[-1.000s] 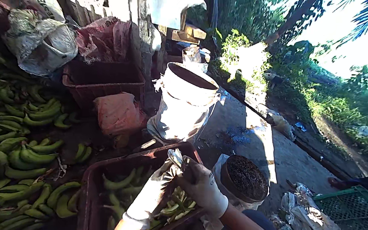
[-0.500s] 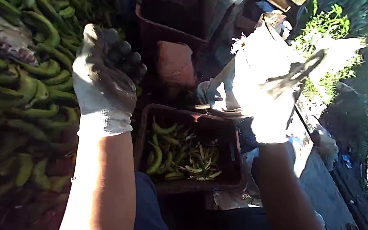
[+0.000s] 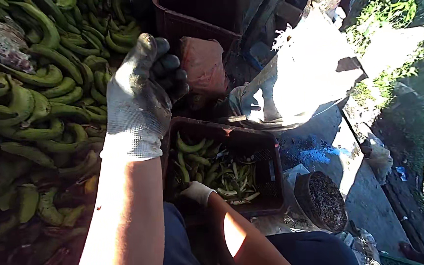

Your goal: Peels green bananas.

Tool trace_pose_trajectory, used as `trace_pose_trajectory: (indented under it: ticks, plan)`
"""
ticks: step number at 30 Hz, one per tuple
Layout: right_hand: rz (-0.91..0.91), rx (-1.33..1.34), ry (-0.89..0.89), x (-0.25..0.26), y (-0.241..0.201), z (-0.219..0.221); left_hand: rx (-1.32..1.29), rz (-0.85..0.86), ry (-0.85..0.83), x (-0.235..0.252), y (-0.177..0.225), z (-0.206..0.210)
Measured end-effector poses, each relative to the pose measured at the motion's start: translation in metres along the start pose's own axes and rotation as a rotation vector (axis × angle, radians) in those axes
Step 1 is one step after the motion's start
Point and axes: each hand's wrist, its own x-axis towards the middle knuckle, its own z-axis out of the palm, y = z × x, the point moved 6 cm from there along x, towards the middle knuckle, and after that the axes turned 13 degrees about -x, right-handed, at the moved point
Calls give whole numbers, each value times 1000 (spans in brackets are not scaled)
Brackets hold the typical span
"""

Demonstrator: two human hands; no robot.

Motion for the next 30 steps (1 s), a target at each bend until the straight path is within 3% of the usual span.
trace_pose_trajectory:
  ticks: [3, 5, 9, 13, 15, 19, 22, 25, 28, 30]
  plan:
    - [-203, 434, -93, -49, 11, -31, 229, -26, -32, -1, -10, 0]
    - [-324, 586, -87, -95, 23, -66, 465, -45, -135, -9, -21, 9]
    - [-462, 767, 257, -197, 63, -143, 1057, -43, -560, -42, -69, 44]
    - [-586, 919, 467, -244, 101, -186, 1387, -102, -907, -89, -177, 55]
    - [-675, 985, 447, -246, 109, -189, 1313, -186, -1001, -119, -218, 64]
    - [-817, 965, 308, -260, 110, -183, 1092, -195, -868, -142, -245, 69]
    - [-913, 959, 259, -272, 124, -191, 849, -295, -771, -150, -253, 67]
    - [-769, 920, 522, -284, 145, -201, 688, -399, -644, -153, -259, 64]
    - [-488, 523, 953, -300, 165, -208, 332, -475, -477, -140, -259, 57]
    - [-406, 338, 1039, -305, 165, -205, 184, -485, -358, -128, -254, 52]
